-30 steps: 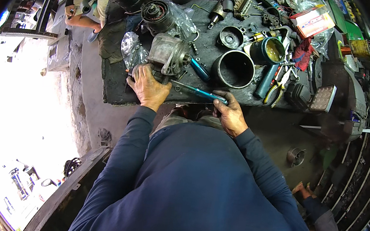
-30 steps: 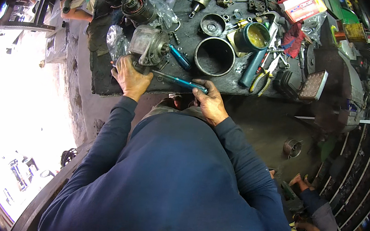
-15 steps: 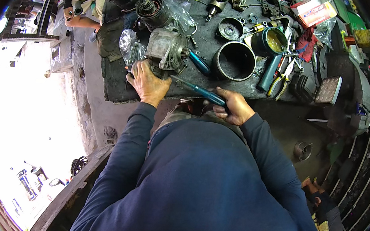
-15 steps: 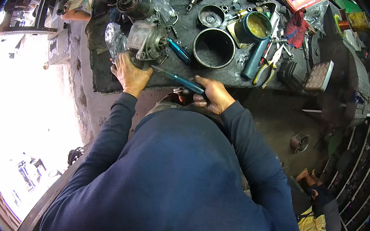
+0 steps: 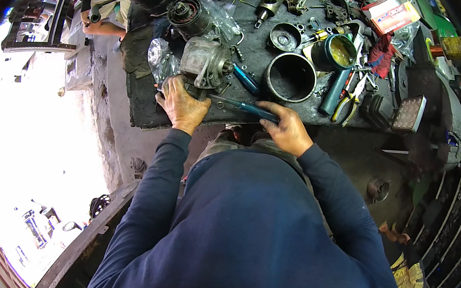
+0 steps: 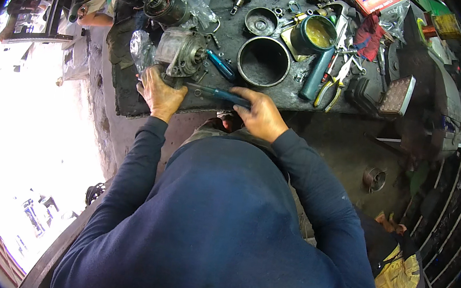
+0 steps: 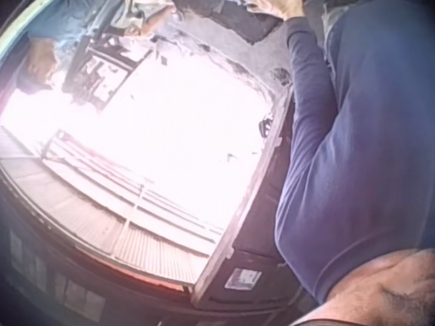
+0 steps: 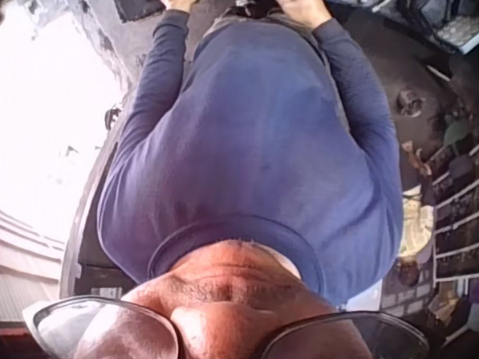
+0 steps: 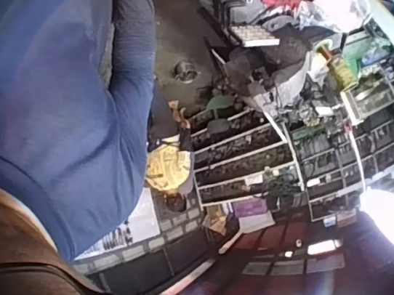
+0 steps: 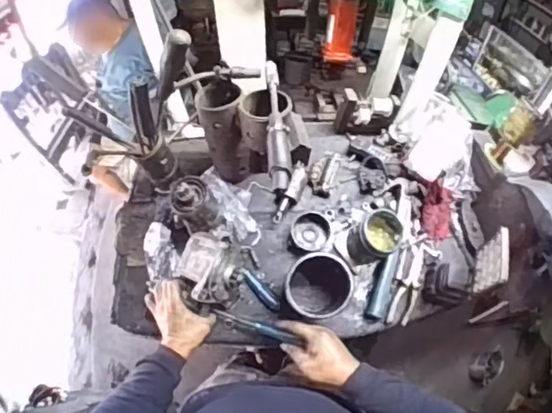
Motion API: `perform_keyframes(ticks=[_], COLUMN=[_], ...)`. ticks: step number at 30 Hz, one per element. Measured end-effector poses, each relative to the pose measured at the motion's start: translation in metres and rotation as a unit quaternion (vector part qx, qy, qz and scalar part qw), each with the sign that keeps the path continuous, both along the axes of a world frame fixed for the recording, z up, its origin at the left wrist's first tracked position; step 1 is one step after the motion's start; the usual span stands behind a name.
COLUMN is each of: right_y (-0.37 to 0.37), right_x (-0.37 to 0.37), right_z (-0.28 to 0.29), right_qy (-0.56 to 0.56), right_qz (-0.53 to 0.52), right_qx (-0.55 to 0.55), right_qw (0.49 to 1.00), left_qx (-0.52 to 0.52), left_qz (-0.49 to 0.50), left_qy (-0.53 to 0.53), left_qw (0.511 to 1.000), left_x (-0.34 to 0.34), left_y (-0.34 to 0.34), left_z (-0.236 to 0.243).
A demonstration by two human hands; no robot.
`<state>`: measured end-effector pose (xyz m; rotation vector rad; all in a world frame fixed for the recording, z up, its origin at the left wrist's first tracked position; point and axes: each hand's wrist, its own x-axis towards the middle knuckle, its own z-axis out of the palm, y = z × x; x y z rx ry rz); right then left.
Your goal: The person disassembles a mechanical housing on a workbench, removes internal components, and uses a screwdriver to adjust or remove parts. They handle gears, a cylindrical housing, and small fasteners, placing them on the cluttered table.
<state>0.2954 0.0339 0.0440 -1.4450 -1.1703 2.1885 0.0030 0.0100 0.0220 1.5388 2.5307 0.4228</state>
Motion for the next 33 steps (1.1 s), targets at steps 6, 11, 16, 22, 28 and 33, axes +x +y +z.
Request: perform_keyframes(ticks=[6,11,16,22,28,33], right_y=[0.004,-0.008,-0.006,-0.008,-0.001,-0.001], right_x=[-0.006,-0.019,-0.022,-0.018,-0.011,-0.014], right_z=[0.008,0.004,0.007,0.009,0.003,0.010], right_qy=[0.199,-0.027,0.042,-0.156,0.186,0.118], right_qz=[-0.123,0.072,-0.167,0.152,-0.103,-0.107], right_qx=[-0.408,0.268,-0.236,0.498,-0.290,-0.152], right_qw=[0.883,0.960,0.956,0.839,0.933,0.975], left_qx=[0.002,0.004,-0.009,-0.003,-0.010,-0.006], left_qz=[-0.001,-0.003,-0.001,-0.003,-0.005,-0.006], left_qy=[0.005,0.010,-0.005,-0.001,-0.015,-0.005], left_qw=[1.000,1.000,1.000,1.000,1.000,1.000], left_x=[0.000,-0.001,-0.002,-0.002,-0.003,-0.003], left_y=[0.000,0.000,-0.002,-0.002,-0.001,-0.002], left_z=[-0.001,0.000,0.001,0.000,0.000,0.000])
